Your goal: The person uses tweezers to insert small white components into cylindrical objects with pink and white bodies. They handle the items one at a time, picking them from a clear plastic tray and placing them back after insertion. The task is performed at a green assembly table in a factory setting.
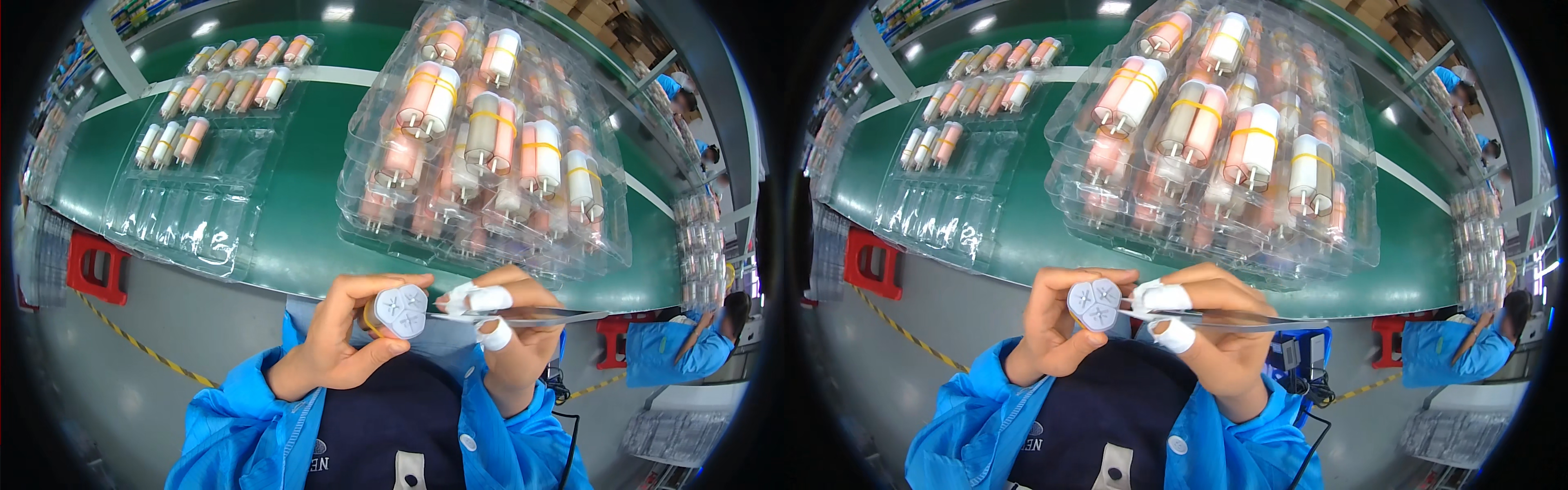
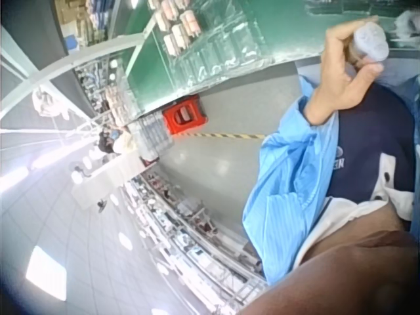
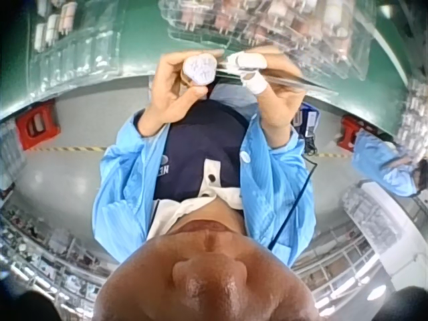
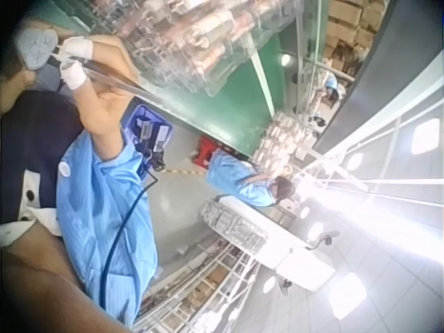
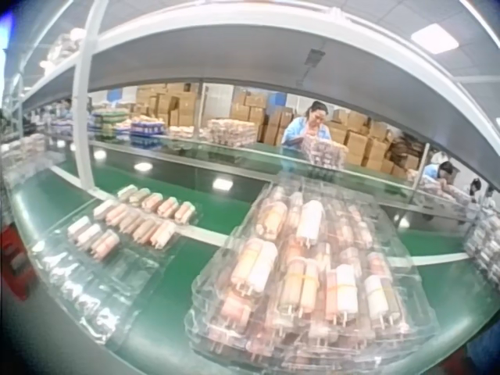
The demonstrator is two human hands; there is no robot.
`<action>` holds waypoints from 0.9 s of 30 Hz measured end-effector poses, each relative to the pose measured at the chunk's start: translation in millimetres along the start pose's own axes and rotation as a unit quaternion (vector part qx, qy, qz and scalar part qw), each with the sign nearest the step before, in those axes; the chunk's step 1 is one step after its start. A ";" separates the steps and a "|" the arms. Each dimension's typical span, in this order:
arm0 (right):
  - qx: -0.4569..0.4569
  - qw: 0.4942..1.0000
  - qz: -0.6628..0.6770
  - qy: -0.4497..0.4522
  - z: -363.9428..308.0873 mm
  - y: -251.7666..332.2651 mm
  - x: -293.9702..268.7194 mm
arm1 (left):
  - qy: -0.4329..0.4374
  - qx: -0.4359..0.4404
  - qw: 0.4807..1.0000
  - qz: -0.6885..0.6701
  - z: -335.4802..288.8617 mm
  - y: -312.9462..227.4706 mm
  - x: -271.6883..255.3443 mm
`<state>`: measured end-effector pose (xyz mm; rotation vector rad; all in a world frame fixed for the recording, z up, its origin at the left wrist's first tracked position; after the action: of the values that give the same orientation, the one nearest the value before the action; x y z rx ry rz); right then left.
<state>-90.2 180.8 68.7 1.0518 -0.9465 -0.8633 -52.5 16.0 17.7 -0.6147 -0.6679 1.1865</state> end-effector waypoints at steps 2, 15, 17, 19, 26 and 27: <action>0.008 1.000 0.001 0.012 -2.9 -3.9 3.3 | -0.009 -0.030 0.999 -0.021 -2.6 0.7 0.6; 0.047 0.998 0.026 -0.037 -9.3 -8.1 9.3 | 0.053 -0.075 0.994 0.054 0.0 1.2 -8.1; 0.073 0.995 0.024 -0.068 -9.9 -12.4 6.3 | 0.032 -0.058 0.997 0.039 1.5 0.3 -4.2; 0.082 0.995 0.003 -0.061 -8.2 -13.3 4.2 | -0.008 -0.048 0.999 -0.016 0.9 -0.7 2.6; 0.000 0.996 -0.068 -0.054 -3.7 -7.4 -2.0 | 0.021 0.038 0.996 0.084 4.7 -2.4 2.4; -0.009 0.996 -0.055 -0.074 -5.7 -6.0 -2.1 | 0.025 0.054 0.992 0.109 5.6 -3.1 1.6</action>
<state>-86.5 182.9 61.4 1.0430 -1.0092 -1.0503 -54.3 17.3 23.9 -0.6358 -0.4993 1.3959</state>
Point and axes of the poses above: each hand's wrist, its own z-axis towards the middle knuckle, its own x-axis out of the palm, y = z × x, the point moved 5 cm from there along z, towards the middle knuckle, and after that the axes turned 12 degrees about x, right-handed, at the moved point
